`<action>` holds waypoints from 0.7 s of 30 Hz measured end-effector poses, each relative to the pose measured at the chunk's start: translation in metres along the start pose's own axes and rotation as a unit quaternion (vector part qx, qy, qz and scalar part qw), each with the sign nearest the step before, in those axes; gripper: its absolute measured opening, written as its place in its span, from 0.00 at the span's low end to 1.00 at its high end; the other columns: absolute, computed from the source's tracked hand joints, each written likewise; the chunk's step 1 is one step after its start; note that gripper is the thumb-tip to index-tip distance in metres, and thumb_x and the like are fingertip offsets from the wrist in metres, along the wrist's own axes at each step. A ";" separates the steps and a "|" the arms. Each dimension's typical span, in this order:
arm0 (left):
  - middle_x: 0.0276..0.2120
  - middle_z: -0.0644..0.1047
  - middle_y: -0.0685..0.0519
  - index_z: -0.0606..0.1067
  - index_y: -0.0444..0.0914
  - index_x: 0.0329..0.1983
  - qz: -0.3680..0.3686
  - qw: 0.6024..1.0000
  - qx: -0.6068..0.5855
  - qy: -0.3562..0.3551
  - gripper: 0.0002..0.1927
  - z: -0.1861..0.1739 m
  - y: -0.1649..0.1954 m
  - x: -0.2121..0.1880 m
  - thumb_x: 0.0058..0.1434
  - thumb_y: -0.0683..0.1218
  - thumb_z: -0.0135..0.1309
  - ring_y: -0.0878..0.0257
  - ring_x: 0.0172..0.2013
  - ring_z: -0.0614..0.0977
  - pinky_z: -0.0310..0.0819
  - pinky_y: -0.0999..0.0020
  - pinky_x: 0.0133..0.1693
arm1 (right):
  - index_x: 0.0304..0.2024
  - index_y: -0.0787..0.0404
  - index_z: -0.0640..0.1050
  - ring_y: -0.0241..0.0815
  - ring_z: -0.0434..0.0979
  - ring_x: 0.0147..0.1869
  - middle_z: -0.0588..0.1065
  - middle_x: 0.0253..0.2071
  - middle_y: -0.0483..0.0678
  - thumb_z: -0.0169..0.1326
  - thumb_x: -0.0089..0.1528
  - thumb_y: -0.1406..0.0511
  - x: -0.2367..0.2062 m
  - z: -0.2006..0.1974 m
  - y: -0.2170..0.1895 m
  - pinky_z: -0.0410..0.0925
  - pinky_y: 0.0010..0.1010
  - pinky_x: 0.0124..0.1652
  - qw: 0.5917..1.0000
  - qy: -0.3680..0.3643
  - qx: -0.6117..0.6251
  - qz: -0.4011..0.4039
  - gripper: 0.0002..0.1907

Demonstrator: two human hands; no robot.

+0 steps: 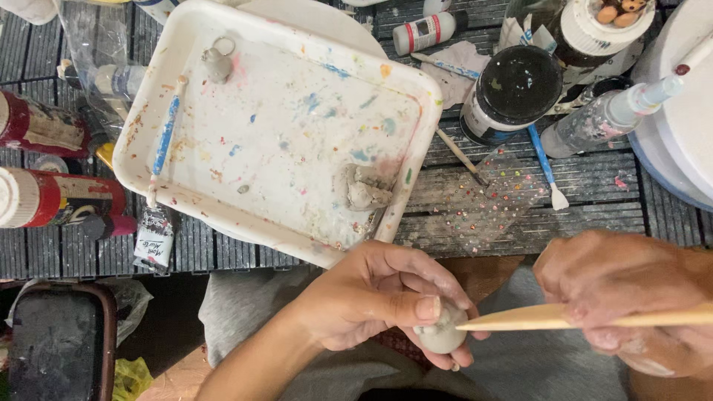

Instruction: The person shapes a small piece of gray clay into a figurine using a wooden sculpting tool and their fingers. They repeatedly smooth the surface, add small clay pieces, and refine the form on a cluttered workbench.

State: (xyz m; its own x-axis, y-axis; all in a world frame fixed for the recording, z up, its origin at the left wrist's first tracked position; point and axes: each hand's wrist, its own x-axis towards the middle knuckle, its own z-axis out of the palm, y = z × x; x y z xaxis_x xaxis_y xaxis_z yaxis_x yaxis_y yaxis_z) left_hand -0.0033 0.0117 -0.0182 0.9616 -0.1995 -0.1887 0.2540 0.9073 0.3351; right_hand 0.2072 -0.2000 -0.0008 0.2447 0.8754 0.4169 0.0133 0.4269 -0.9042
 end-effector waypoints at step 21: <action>0.44 0.79 0.30 0.73 0.16 0.54 -0.047 0.998 0.023 -0.028 0.19 0.000 0.006 -0.005 0.70 0.39 0.62 0.43 0.43 0.85 0.83 0.51 0.48 | 0.42 0.61 0.75 0.36 0.79 0.34 0.75 0.36 0.44 0.64 0.61 0.66 0.027 -0.002 -0.009 0.75 0.35 0.33 0.972 -0.153 -0.131 -0.120 0.12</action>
State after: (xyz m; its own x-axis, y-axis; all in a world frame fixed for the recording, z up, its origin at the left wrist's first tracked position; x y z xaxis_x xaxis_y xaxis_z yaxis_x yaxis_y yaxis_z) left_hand -0.0065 0.0182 -0.0155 0.9375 -0.3035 -0.1702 0.3459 0.8659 0.3613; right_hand 0.2154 -0.1808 0.0183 -0.0962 0.8014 0.5903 0.2910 0.5898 -0.7533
